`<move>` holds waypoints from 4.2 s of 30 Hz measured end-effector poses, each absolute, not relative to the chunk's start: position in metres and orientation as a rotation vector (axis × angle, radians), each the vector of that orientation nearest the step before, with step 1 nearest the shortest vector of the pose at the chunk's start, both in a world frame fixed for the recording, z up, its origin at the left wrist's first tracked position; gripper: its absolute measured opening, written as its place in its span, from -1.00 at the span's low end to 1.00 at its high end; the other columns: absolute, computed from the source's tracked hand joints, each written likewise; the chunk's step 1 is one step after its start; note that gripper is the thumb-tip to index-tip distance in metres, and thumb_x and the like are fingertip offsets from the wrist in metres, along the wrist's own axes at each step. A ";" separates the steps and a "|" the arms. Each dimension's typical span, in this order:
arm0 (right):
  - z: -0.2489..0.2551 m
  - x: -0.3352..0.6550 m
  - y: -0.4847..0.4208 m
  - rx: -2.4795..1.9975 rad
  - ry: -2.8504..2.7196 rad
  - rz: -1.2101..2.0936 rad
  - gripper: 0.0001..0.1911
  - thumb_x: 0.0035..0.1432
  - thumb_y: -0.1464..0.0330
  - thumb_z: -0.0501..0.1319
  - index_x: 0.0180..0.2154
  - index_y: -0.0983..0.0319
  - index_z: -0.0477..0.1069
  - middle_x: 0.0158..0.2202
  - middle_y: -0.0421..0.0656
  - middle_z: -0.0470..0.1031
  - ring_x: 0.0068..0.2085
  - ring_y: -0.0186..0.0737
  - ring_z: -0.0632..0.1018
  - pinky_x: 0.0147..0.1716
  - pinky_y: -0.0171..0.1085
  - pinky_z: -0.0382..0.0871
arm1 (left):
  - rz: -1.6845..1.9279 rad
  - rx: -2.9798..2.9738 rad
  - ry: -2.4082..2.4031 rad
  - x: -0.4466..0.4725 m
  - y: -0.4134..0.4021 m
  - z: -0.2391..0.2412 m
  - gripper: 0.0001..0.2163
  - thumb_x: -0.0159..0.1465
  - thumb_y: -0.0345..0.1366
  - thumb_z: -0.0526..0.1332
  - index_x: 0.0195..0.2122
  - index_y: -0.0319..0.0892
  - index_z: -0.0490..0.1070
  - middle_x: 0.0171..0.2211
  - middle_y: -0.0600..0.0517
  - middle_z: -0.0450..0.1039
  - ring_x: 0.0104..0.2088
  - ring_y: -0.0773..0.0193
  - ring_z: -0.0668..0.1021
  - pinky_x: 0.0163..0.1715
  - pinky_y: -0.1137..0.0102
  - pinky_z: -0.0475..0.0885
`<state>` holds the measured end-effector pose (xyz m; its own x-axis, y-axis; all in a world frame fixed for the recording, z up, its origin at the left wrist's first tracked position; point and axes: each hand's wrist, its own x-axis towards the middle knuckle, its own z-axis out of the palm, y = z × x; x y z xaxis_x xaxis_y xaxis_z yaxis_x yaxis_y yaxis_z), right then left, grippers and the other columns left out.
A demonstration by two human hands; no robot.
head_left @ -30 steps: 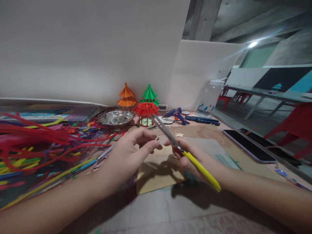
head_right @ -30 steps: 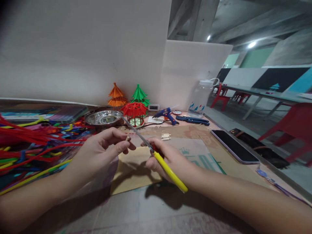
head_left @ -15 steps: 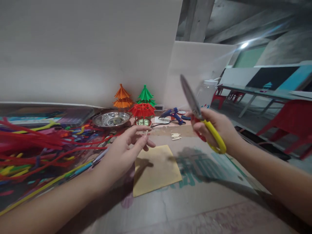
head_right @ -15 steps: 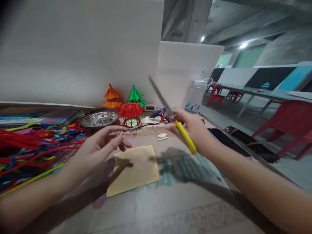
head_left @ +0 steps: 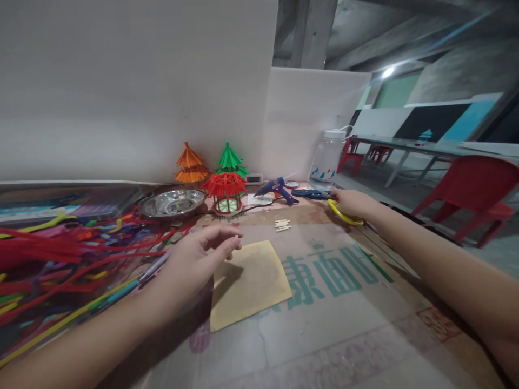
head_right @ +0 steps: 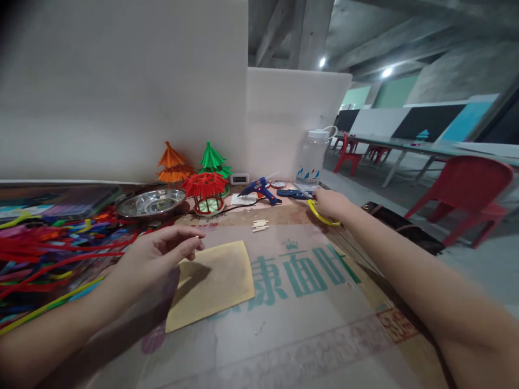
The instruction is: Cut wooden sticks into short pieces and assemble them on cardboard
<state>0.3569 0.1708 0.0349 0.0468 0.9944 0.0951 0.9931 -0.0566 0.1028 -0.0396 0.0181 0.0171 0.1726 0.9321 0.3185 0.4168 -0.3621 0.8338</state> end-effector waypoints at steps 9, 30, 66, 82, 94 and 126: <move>0.013 0.352 0.184 2.135 2.306 0.231 -0.48 0.21 0.21 0.20 0.16 0.28 0.42 0.04 0.09 0.57 -0.04 0.02 0.58 -0.16 -0.23 0.35 | 1.099 1.706 1.174 -0.032 0.016 0.021 -0.78 0.31 -0.20 0.26 -0.06 -0.13 0.53 -0.26 0.03 0.60 -0.29 0.28 0.62 -0.28 0.41 0.51; 0.003 0.207 0.039 0.317 3.723 -0.110 -0.72 0.45 0.39 0.05 0.06 0.22 0.47 -0.16 -0.08 0.60 -0.14 -0.26 0.58 -0.15 -0.30 0.46 | 0.930 1.568 1.057 -0.022 0.010 0.006 -0.79 0.27 -0.13 0.28 -0.30 -0.20 0.52 -0.37 -0.02 0.61 -0.36 0.22 0.61 -0.31 0.33 0.54; -0.013 0.198 0.057 0.858 3.444 -0.389 -0.82 0.35 0.38 0.17 -0.31 0.25 0.49 -0.37 -0.12 0.55 -0.29 -0.21 0.50 -0.26 -0.26 0.31 | 0.415 2.730 1.000 -0.045 0.036 -0.009 -0.68 0.33 -0.02 0.20 -0.08 -0.14 0.47 0.06 -0.10 0.47 0.11 -0.05 0.45 0.12 0.10 0.30; -0.012 0.198 0.057 0.908 3.424 -0.582 -0.82 0.32 0.39 0.18 -0.33 0.24 0.51 -0.37 -0.13 0.57 -0.30 -0.24 0.53 -0.24 -0.27 0.33 | 0.405 2.732 1.016 -0.045 0.036 -0.009 -0.68 0.32 -0.02 0.20 -0.09 -0.15 0.47 0.07 -0.11 0.45 0.11 -0.05 0.43 0.11 0.10 0.29; 0.020 0.225 0.047 0.529 2.493 -1.999 -0.49 0.37 -0.01 0.11 -0.49 0.20 0.30 -0.63 -0.32 0.36 -0.56 -0.38 0.40 0.06 -0.10 0.43 | 0.543 2.720 1.129 -0.051 0.044 -0.021 -0.77 0.39 -0.20 0.09 -0.06 -0.15 0.45 0.07 -0.12 0.47 0.10 0.00 0.46 0.13 0.09 0.32; -0.014 0.214 0.071 0.865 3.465 -0.417 -0.83 0.36 0.33 0.19 -0.26 0.26 0.50 -0.33 -0.11 0.55 -0.27 -0.22 0.47 -0.20 -0.24 0.30 | 0.446 2.796 0.879 -0.043 0.036 -0.013 -0.70 0.45 -0.18 0.06 0.06 -0.08 0.51 0.12 -0.08 0.46 0.17 0.04 0.43 0.21 0.15 0.24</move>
